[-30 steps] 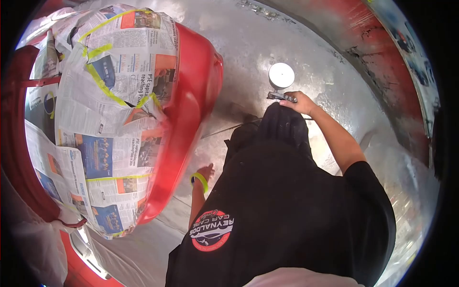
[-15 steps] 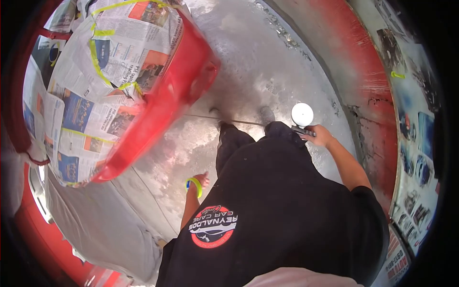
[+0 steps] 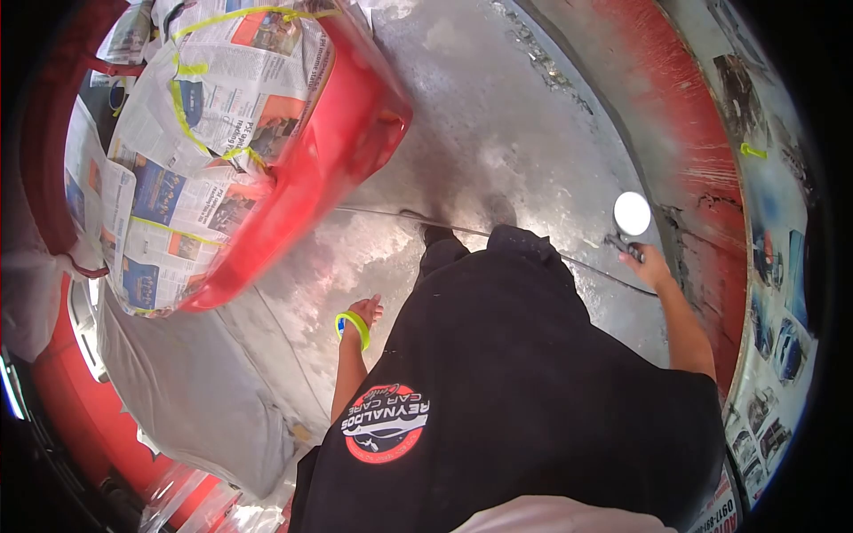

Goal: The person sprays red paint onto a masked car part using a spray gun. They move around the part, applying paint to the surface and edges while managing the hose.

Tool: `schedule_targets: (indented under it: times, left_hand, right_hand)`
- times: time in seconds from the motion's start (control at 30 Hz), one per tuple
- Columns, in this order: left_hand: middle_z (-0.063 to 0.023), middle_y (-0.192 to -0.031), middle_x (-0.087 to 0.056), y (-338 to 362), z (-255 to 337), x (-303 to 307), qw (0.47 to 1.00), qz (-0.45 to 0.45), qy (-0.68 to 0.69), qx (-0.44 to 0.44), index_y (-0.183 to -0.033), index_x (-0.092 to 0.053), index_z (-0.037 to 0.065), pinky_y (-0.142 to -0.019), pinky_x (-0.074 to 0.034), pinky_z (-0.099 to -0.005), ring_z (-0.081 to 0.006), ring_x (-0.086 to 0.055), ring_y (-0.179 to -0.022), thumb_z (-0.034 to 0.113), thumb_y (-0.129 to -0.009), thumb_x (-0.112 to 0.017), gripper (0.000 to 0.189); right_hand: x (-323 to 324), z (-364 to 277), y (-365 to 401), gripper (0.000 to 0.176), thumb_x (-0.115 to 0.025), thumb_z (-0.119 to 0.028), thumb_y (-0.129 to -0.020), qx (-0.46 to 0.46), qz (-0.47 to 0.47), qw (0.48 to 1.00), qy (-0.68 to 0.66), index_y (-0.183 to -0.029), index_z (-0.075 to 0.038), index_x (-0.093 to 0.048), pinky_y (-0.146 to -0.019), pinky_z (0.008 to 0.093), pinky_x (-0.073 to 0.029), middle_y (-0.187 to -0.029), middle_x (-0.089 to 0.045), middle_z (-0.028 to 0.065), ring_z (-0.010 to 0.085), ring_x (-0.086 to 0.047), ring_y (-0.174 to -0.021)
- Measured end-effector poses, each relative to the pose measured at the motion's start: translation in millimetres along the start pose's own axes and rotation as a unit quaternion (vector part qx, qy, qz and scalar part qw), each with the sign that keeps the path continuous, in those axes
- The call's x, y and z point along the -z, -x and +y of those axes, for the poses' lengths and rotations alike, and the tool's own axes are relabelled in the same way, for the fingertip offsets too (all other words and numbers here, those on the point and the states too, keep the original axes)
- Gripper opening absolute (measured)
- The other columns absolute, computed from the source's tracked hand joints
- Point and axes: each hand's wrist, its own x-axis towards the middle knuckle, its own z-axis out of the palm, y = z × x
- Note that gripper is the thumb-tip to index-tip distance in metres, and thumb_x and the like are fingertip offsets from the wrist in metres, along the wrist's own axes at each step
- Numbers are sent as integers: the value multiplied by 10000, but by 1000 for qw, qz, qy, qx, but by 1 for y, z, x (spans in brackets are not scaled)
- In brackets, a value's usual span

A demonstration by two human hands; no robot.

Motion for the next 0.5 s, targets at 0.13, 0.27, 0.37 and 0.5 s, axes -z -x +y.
schedule_targets:
  times: [0.13,0.27,0.37,0.5]
  left_hand:
    - [-134,-1009,-719,51,65,-9,990,-14,-138,-5,-1047,-682,-21,-827,-519,-359,-230,-673,-916,519,-958,-549,564]
    - [-130,-1017,-720,31,33,-5,991,-27,-125,30,-1044,-683,-16,-821,-513,-357,-228,-670,-916,512,-956,-559,549]
    - [-145,-1030,-718,15,3,4,996,-25,-77,37,-1062,-674,-18,-820,-523,-364,-248,-673,-920,508,-956,-564,548]
    - [-156,-1011,-716,7,-13,12,1000,-13,-23,14,-1068,-665,-22,-789,-547,-381,-273,-676,-908,538,-966,-527,586]
  right_hand:
    - [-19,-38,-68,684,-698,-621,-812,-41,105,981,-158,-1096,1,-705,-804,357,-512,-874,-723,162,232,-686,-856]
    - [13,-117,-147,633,-689,-634,-811,-13,17,983,-184,-918,-11,-717,-681,339,-490,-705,-664,71,173,-613,-668]
    - [45,-177,-179,592,-708,-619,-801,123,93,973,-172,-915,-39,-697,-422,282,-378,-680,-633,24,96,-453,-445]
    - [106,-261,-180,633,-712,-623,-787,113,70,978,-162,-939,-10,-685,-409,279,-390,-729,-655,35,100,-466,-444]
